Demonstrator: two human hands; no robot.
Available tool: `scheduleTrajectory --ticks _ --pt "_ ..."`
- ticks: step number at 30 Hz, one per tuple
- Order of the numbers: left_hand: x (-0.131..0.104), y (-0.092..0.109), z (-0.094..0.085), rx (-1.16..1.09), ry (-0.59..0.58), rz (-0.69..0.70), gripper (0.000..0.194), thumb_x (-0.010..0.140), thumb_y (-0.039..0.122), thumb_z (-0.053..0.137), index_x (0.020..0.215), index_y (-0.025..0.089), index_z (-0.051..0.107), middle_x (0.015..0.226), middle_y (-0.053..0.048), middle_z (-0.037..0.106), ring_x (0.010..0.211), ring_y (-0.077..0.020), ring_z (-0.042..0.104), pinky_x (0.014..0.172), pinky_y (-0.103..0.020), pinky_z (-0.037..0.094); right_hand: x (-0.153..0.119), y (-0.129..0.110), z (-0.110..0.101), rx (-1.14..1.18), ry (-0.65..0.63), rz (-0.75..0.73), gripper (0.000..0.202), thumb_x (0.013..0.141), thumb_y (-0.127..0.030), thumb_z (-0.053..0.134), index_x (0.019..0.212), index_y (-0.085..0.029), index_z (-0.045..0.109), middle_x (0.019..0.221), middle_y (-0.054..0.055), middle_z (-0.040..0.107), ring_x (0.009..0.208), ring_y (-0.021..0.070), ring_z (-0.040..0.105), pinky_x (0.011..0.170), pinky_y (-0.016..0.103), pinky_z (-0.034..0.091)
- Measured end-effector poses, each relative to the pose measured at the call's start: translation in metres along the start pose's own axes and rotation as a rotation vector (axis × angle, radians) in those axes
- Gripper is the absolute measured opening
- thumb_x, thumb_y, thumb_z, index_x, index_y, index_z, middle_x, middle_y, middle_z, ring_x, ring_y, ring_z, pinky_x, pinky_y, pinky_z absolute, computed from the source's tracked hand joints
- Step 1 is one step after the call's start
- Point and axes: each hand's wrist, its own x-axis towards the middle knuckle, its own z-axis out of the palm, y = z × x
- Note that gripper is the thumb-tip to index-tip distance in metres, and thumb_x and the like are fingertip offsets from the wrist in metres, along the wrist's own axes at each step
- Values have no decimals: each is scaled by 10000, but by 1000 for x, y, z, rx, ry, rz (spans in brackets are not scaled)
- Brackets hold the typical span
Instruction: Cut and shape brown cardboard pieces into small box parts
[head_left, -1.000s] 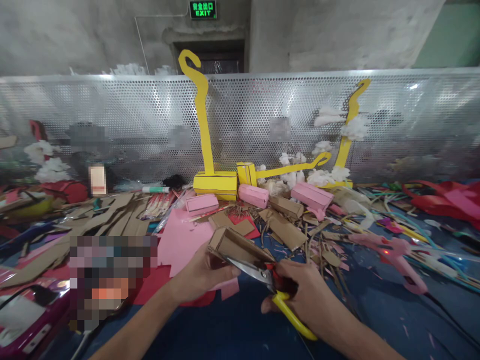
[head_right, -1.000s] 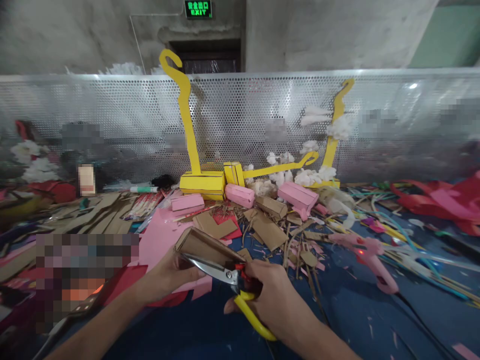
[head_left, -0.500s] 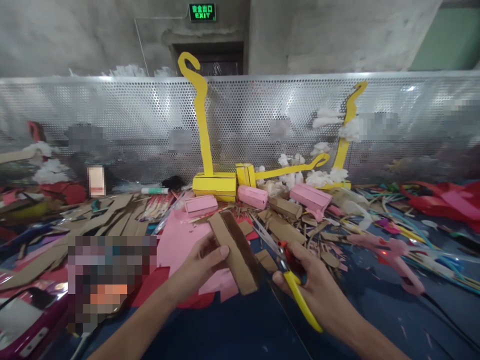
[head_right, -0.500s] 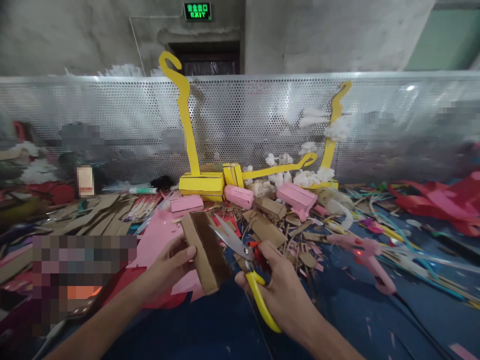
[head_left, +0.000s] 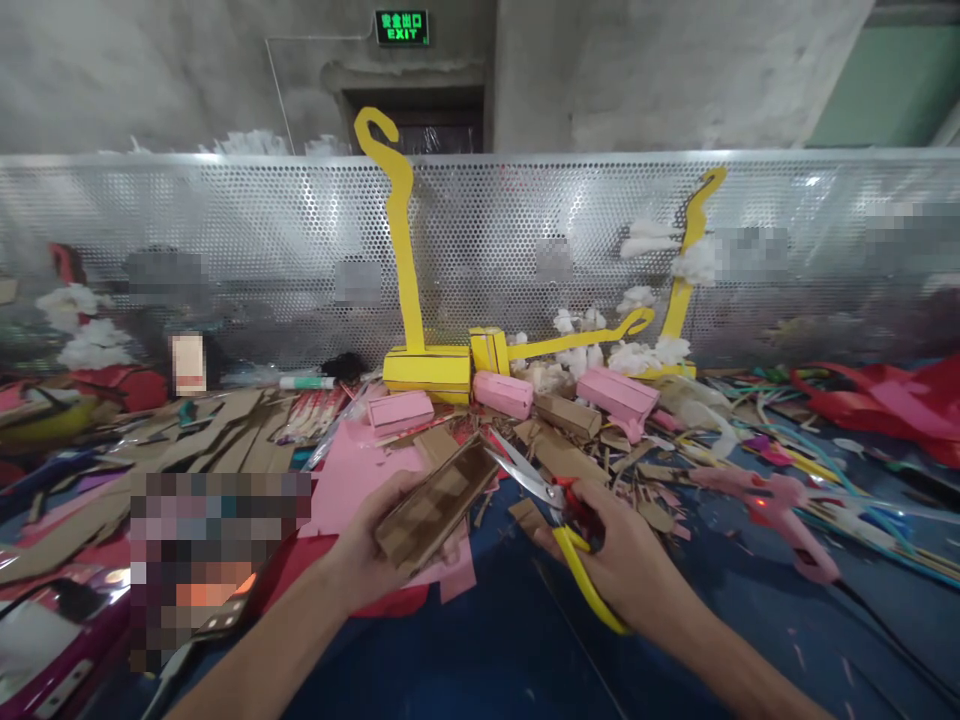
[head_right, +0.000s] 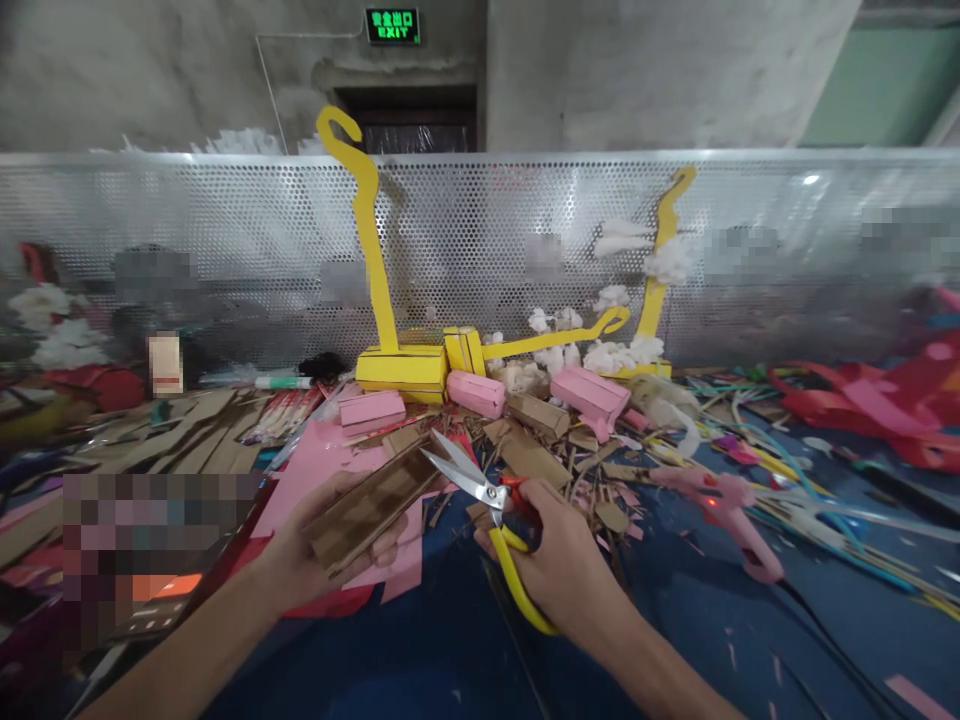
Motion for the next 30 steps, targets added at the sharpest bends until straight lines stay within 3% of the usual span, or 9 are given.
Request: scheduleTrajectory --ticks 4,9,14,20,26,30 --pt "-2 1 -4 -80 13 -17 391 886 417 591 1148 176 751 1081 -122 769 764 -190 667 697 -299 513 5 3 -6 -76 72 -30 306 852 -479 710 890 -220 551 810 32 636 692 200 565 633 302 450" --pt "-4 7 10 -107 10 32 464 883 457 604 1123 98 776 1065 -154 785 736 -184 645 681 -287 504 9 7 -20 -223 140 -98 246 831 -372 712 979 -219 589 989 76 667 847 253 646 729 336 490" --pt "-5 9 14 -104 -4 -4 565 894 561 595 1171 98 764 1134 -158 773 793 -191 651 802 -308 527 15 16 -37 -390 174 -259 192 821 -305 692 971 -227 601 1031 102 679 994 312 641 839 395 502" --pt "-8 5 6 -104 6 -43 574 844 593 644 1138 115 767 1037 -148 784 813 -218 680 843 -339 553 20 30 -49 -496 124 -352 277 800 -188 649 1074 -213 626 1117 122 698 1089 326 636 951 427 483" --pt "-9 11 5 -171 57 -99 526 829 579 677 1103 138 759 978 -133 804 855 -250 741 770 -337 585 17 32 -45 -461 126 -345 206 833 -162 609 1031 -205 646 1071 102 726 1022 287 671 881 369 493" --pt "-10 15 5 -175 10 -107 534 822 566 697 1138 137 744 1041 -144 800 906 -264 754 780 -336 598 15 31 -43 -451 125 -301 203 809 -154 607 992 -217 669 967 67 741 851 237 688 708 307 468"
